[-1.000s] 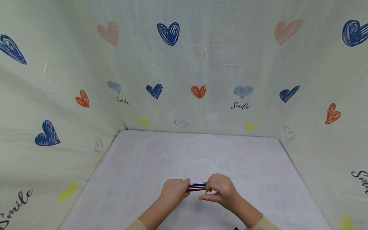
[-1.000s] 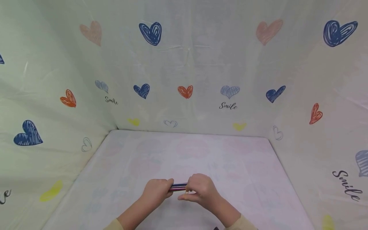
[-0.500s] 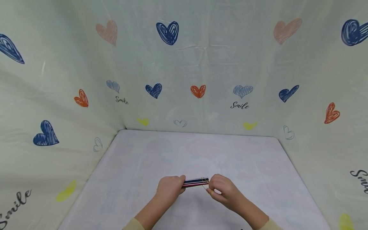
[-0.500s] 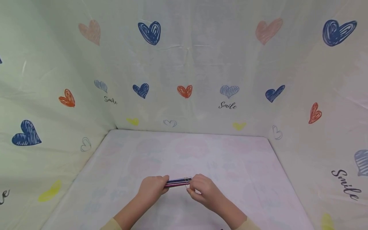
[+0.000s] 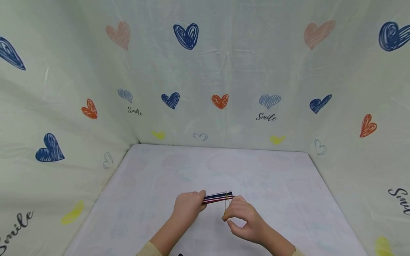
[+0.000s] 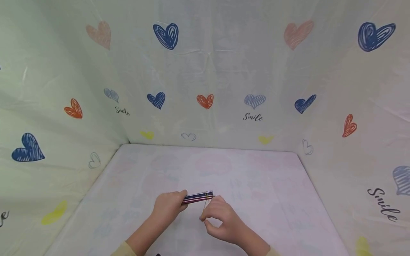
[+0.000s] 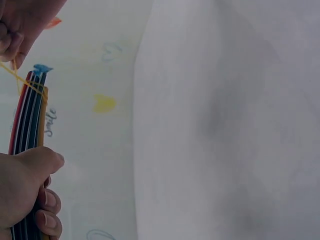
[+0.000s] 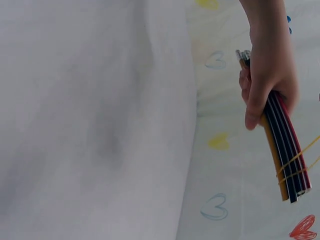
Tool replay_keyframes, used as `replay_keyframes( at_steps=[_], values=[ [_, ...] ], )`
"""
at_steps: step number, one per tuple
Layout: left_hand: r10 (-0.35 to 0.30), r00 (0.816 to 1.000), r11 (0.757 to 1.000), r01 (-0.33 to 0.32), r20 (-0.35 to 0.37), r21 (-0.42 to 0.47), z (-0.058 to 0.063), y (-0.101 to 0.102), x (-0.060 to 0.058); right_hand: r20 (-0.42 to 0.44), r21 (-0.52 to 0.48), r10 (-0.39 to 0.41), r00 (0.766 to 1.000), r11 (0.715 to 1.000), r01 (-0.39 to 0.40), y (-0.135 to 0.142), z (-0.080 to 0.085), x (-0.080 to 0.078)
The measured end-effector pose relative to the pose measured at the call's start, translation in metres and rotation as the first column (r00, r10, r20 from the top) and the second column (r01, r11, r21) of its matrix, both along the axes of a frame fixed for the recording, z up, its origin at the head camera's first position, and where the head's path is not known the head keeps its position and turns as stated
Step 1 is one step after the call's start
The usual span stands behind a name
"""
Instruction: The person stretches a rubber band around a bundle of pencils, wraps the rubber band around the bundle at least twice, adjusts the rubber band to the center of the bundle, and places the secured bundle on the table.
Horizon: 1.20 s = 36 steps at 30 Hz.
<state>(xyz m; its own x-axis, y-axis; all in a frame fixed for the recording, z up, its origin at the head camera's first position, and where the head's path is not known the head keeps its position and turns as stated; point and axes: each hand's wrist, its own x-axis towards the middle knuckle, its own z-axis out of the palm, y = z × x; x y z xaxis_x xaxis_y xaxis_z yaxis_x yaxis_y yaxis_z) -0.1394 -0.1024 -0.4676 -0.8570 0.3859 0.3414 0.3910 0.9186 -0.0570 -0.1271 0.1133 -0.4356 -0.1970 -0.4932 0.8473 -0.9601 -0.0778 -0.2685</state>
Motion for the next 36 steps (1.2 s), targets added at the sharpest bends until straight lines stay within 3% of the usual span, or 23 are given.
replay_keyframes(
  at_steps=[3,9,12,14,18,21,23,25,27,32,35,36],
  values=[
    [-0.024,1.0,1.0,0.024,0.004,-0.002,0.0,0.005,0.002,-0.055,-0.002,0.01,0.998,1.0,-0.01,-0.004,-0.007,-0.003],
    [-0.041,0.998,0.999,0.042,0.049,-0.028,-0.001,0.011,0.007,-0.193,-0.017,-0.043,0.98,0.999,0.04,-0.003,-0.008,-0.014],
    [-0.038,0.997,0.999,0.04,0.069,-0.034,0.0,0.011,0.008,-0.194,-0.051,-0.063,0.979,0.997,0.054,-0.001,-0.006,-0.017],
    [-0.034,0.997,0.999,0.035,0.062,-0.022,0.001,0.011,0.008,-0.137,-0.084,-0.067,0.988,0.995,0.056,-0.001,-0.004,-0.016],
    [-0.004,0.999,0.999,0.002,0.048,0.033,0.002,0.01,0.008,0.056,-0.203,-0.081,0.995,0.975,0.09,-0.005,0.0,-0.006],
    [0.019,1.0,0.996,-0.02,0.01,0.083,0.003,0.009,0.007,0.203,-0.296,-0.093,0.975,0.943,0.152,-0.011,-0.001,0.005],
    [0.031,0.999,0.993,-0.029,-0.014,0.113,0.004,0.009,0.006,0.301,-0.33,-0.121,0.946,0.917,0.223,-0.014,-0.004,0.01],
    [0.044,0.999,0.99,-0.04,-0.029,0.138,0.004,0.01,0.005,0.421,-0.347,-0.144,0.895,0.887,0.306,-0.018,-0.008,0.014],
    [0.06,0.998,0.986,-0.053,-0.035,0.159,0.005,0.01,0.005,0.553,-0.327,-0.176,0.814,0.853,0.406,-0.021,-0.011,0.018],
    [0.077,0.994,0.978,-0.062,-0.072,0.199,0.005,0.009,0.006,0.816,-0.226,-0.184,0.549,0.771,0.595,-0.025,-0.01,0.025],
    [0.072,0.99,0.976,-0.045,-0.121,0.214,0.003,0.008,0.007,0.903,-0.18,-0.133,0.408,0.745,0.642,-0.025,-0.006,0.024],
    [0.069,0.988,0.975,-0.037,-0.14,0.218,0.002,0.008,0.007,0.923,-0.176,-0.103,0.37,0.743,0.646,-0.024,-0.005,0.023]
  ],
)
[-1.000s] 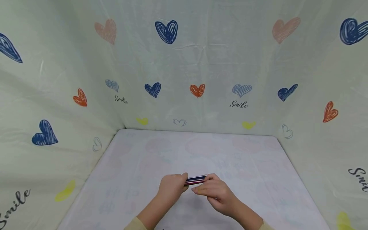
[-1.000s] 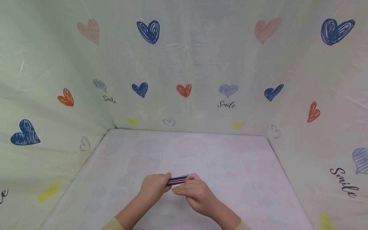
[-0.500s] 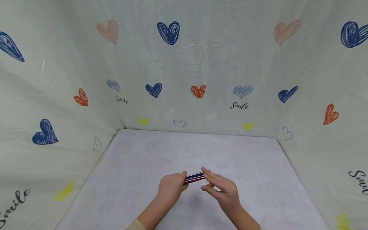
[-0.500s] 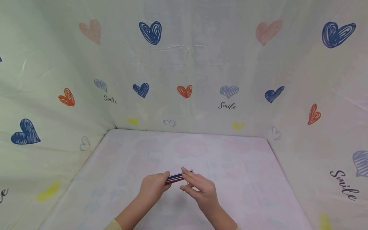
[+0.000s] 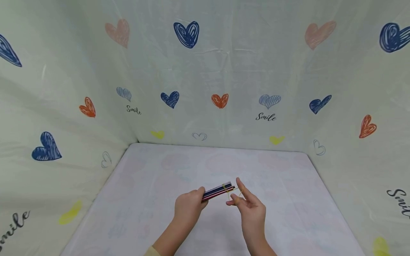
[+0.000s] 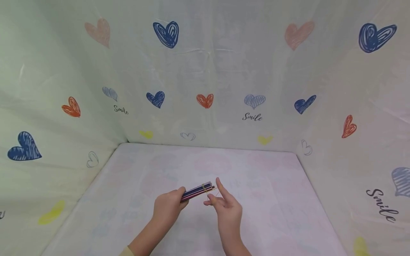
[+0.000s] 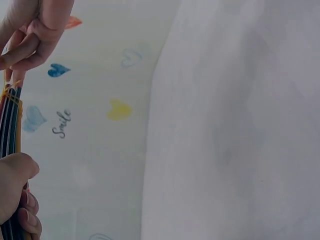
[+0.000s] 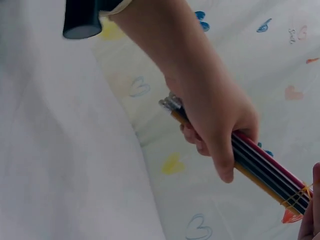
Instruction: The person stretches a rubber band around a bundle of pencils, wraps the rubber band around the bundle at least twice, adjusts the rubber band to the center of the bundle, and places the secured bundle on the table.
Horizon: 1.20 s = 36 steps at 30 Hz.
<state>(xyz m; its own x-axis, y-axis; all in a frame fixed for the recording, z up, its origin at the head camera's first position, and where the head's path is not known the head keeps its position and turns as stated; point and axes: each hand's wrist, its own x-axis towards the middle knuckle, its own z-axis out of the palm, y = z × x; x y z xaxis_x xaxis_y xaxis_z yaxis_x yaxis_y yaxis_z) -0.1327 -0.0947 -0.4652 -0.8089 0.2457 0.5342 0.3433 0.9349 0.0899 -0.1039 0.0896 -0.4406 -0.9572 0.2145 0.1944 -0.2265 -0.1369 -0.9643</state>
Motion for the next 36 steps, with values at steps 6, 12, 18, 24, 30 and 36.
replay_keyframes(
  at_steps=[6,12,18,24,30,36],
  values=[
    [-0.039,0.991,0.999,0.039,-0.124,-0.003,-0.003,-0.004,0.0,0.165,-0.035,0.081,0.983,0.996,-0.076,0.006,0.006,-0.007],
    [-0.093,0.978,0.995,0.087,-0.185,-0.04,-0.005,-0.008,-0.001,0.214,0.002,0.184,0.959,0.982,-0.189,0.013,0.007,-0.012],
    [-0.173,0.955,0.984,0.156,-0.241,-0.088,-0.005,-0.012,-0.002,0.27,0.117,0.228,0.936,0.957,-0.267,0.02,0.008,-0.015],
    [-0.228,0.946,0.971,0.203,-0.229,-0.127,-0.004,-0.015,-0.003,0.315,0.188,0.27,0.91,0.922,-0.339,0.027,0.006,-0.018],
    [-0.255,0.938,0.962,0.221,-0.234,-0.162,0.0,-0.015,-0.003,0.323,0.205,0.328,0.888,0.892,-0.404,0.03,-0.001,-0.019],
    [-0.276,0.922,0.954,0.229,-0.273,-0.192,0.004,-0.015,-0.005,0.328,0.229,0.359,0.874,0.867,-0.442,0.036,-0.007,-0.019]
  ],
)
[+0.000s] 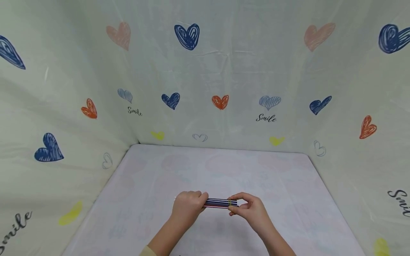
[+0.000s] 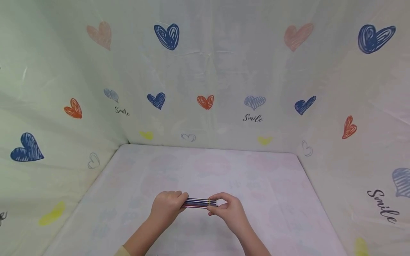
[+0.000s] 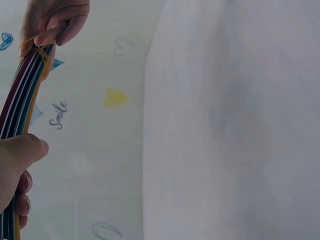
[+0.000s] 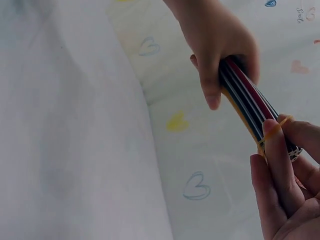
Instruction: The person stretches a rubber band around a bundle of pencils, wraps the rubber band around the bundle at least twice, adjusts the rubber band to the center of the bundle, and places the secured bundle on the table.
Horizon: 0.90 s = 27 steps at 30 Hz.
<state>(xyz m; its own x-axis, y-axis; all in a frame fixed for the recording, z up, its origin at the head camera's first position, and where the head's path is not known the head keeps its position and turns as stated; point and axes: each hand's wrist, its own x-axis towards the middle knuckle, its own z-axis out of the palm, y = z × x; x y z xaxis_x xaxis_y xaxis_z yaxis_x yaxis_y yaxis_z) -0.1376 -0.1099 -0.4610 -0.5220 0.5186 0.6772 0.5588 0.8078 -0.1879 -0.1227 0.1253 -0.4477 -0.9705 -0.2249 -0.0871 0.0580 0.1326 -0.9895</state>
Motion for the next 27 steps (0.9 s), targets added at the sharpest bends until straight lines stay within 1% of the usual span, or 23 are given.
replay_keyframes(
  at_steps=[3,6,10,12,14,17,20,22,24,26,27],
  values=[
    [0.008,1.0,1.0,-0.008,0.009,0.006,0.001,0.002,0.0,0.007,-0.012,-0.01,1.0,1.0,0.01,0.001,-0.001,0.0],
    [0.02,0.999,1.0,-0.021,0.033,0.018,0.0,0.006,-0.001,-0.008,-0.011,-0.071,0.997,0.997,0.071,0.0,-0.003,0.001],
    [0.041,0.998,0.998,-0.043,0.049,0.038,-0.001,0.012,-0.003,-0.082,-0.021,-0.187,0.979,0.982,0.186,-0.002,-0.006,0.002],
    [0.05,0.997,0.997,-0.053,0.054,0.054,-0.002,0.014,-0.004,-0.123,-0.044,-0.216,0.969,0.976,0.212,-0.003,-0.009,0.001],
    [0.057,0.996,0.996,-0.061,0.064,0.068,-0.003,0.015,-0.005,-0.157,-0.075,-0.219,0.963,0.975,0.209,-0.004,-0.013,0.001],
    [0.078,0.994,0.992,-0.085,0.075,0.093,-0.006,0.016,-0.006,-0.192,-0.118,-0.196,0.962,0.977,0.176,-0.005,-0.017,0.002],
    [0.121,0.991,0.983,-0.127,0.051,0.132,-0.008,0.015,-0.008,-0.206,-0.154,-0.169,0.964,0.978,0.138,-0.005,-0.019,0.003],
    [0.154,0.988,0.973,-0.155,0.02,0.173,-0.009,0.013,-0.011,-0.208,-0.171,-0.156,0.966,0.978,0.121,-0.005,-0.019,0.003],
    [0.19,0.982,0.959,-0.183,-0.008,0.217,-0.009,0.012,-0.014,-0.21,-0.18,-0.161,0.964,0.976,0.123,-0.006,-0.019,0.003],
    [0.227,0.974,0.941,-0.215,-0.015,0.261,-0.009,0.01,-0.017,-0.22,-0.181,-0.175,0.96,0.974,0.136,-0.007,-0.019,0.001],
    [0.247,0.969,0.93,-0.235,-0.007,0.282,-0.008,0.009,-0.017,-0.226,-0.184,-0.184,0.957,0.972,0.144,-0.008,-0.018,0.0]
  ],
)
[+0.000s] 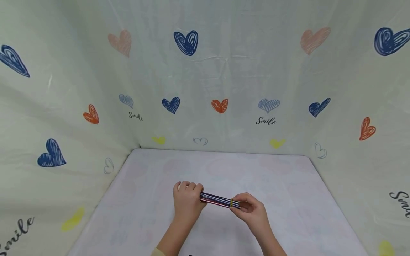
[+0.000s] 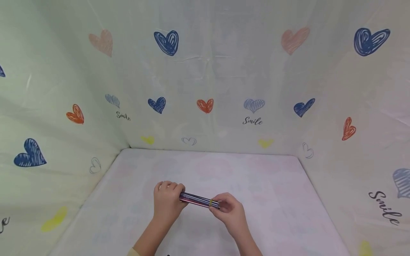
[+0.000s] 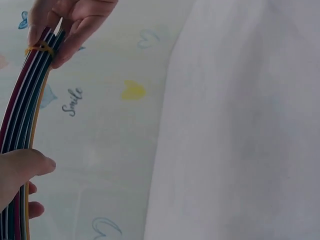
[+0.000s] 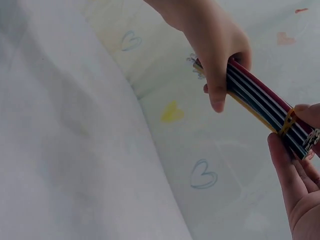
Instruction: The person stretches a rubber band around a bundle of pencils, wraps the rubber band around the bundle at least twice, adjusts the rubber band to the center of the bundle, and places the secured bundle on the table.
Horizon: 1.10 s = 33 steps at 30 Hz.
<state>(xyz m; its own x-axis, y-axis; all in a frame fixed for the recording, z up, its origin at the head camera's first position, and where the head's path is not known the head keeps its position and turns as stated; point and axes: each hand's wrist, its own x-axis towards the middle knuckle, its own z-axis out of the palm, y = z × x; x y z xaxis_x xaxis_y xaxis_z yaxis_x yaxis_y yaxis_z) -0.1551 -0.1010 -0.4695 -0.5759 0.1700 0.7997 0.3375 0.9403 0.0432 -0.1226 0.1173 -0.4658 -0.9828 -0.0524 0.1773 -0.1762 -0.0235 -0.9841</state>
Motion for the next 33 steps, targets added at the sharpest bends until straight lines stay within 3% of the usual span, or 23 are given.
replay_keyframes(
  at_steps=[4,10,12,14,17,20,25,28,30,31,33],
  values=[
    [0.046,0.997,0.993,-0.052,0.065,0.106,-0.002,-0.004,0.0,0.007,-0.044,-0.005,1.0,0.999,0.005,-0.003,0.001,-0.003],
    [-0.053,0.978,0.969,0.001,0.204,0.247,-0.002,-0.016,0.002,0.048,-0.119,0.01,0.999,0.993,-0.004,-0.005,0.003,-0.008],
    [-0.111,0.954,0.956,0.025,0.28,0.294,-0.001,-0.02,0.004,0.057,-0.126,0.008,0.998,0.992,-0.001,-0.003,0.003,-0.009],
    [-0.193,0.907,0.928,0.046,0.374,0.369,0.002,-0.024,0.007,0.061,-0.12,0.006,0.998,0.993,0.001,0.001,0.003,-0.009],
    [-0.346,0.812,0.841,0.047,0.47,0.539,0.005,-0.028,0.014,0.058,-0.115,-0.001,0.998,0.993,0.007,0.007,0.004,-0.008],
    [-0.487,0.74,0.699,0.012,0.463,0.715,0.005,-0.03,0.017,0.045,-0.116,-0.013,0.999,0.993,0.018,0.014,0.004,-0.005],
    [-0.678,0.672,0.408,0.007,0.298,0.913,0.005,-0.028,0.018,0.018,-0.115,0.001,1.0,0.993,0.001,0.021,0.004,-0.005],
    [-0.732,0.653,0.286,0.034,0.196,0.958,0.006,-0.024,0.017,0.01,-0.103,0.034,0.999,0.994,-0.033,0.024,0.004,-0.01],
    [-0.74,0.652,0.251,0.042,0.164,0.967,0.006,-0.021,0.017,0.007,-0.098,0.06,0.998,0.993,-0.059,0.025,0.005,-0.014],
    [-0.736,0.656,0.252,0.038,0.166,0.967,0.005,-0.02,0.016,0.006,-0.094,0.074,0.997,0.993,-0.074,0.025,0.005,-0.017],
    [-0.69,0.686,0.34,0.027,0.23,0.94,0.005,-0.018,0.017,0.011,-0.085,0.091,0.996,0.992,-0.09,0.026,0.007,-0.021]
  ],
)
